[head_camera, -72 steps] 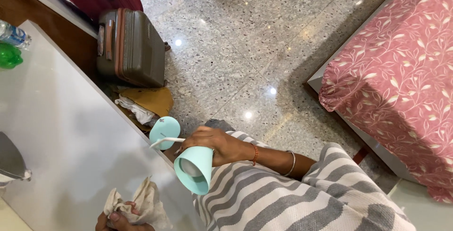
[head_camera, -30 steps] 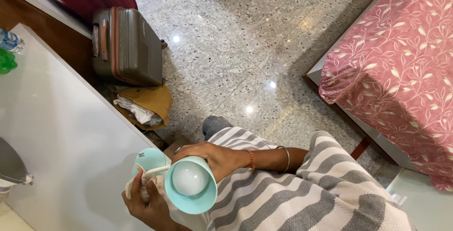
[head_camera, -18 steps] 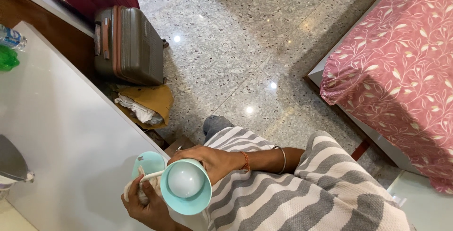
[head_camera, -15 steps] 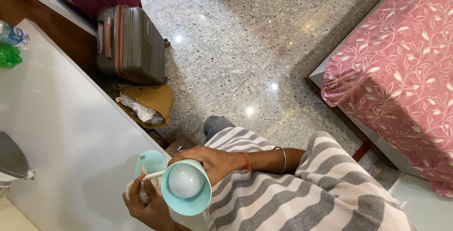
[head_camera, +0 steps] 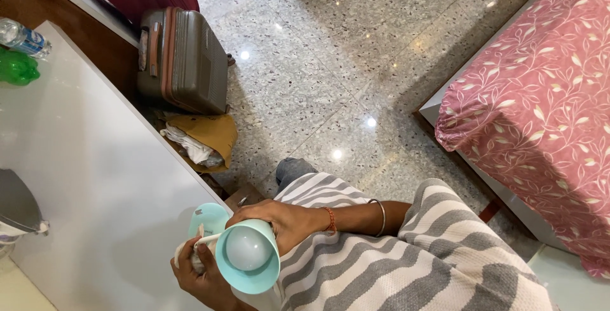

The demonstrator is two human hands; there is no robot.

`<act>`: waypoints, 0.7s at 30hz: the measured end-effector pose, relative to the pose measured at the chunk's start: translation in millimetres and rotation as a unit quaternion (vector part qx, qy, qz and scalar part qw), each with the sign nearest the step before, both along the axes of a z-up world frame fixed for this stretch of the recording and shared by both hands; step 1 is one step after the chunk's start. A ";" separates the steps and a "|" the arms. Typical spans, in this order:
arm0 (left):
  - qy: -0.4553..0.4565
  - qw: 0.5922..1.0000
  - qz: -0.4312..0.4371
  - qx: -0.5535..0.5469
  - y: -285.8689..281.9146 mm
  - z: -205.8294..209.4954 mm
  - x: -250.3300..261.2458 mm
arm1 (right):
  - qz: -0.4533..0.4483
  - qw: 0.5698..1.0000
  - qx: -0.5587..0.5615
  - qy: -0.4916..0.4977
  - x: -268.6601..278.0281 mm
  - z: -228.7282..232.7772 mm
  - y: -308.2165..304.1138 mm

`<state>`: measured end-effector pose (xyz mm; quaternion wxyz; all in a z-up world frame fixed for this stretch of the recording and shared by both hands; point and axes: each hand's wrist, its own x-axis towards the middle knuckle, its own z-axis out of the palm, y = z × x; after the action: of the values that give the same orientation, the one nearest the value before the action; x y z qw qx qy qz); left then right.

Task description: Cleaning a desk lamp using a cloth to wipe down the base and shade.

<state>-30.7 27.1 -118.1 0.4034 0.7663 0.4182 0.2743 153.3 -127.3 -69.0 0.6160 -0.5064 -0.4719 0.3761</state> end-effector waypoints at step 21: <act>0.003 0.997 -0.064 -0.049 -15.2 3.2 40.1 | -0.129 0.982 0.010 0.135 19.2 -47.5 -28.3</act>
<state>9.4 12.0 -114.9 0.4563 0.7712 0.3826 0.2249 172.5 -155.6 -116.5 0.7225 -0.5011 -0.3187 0.3539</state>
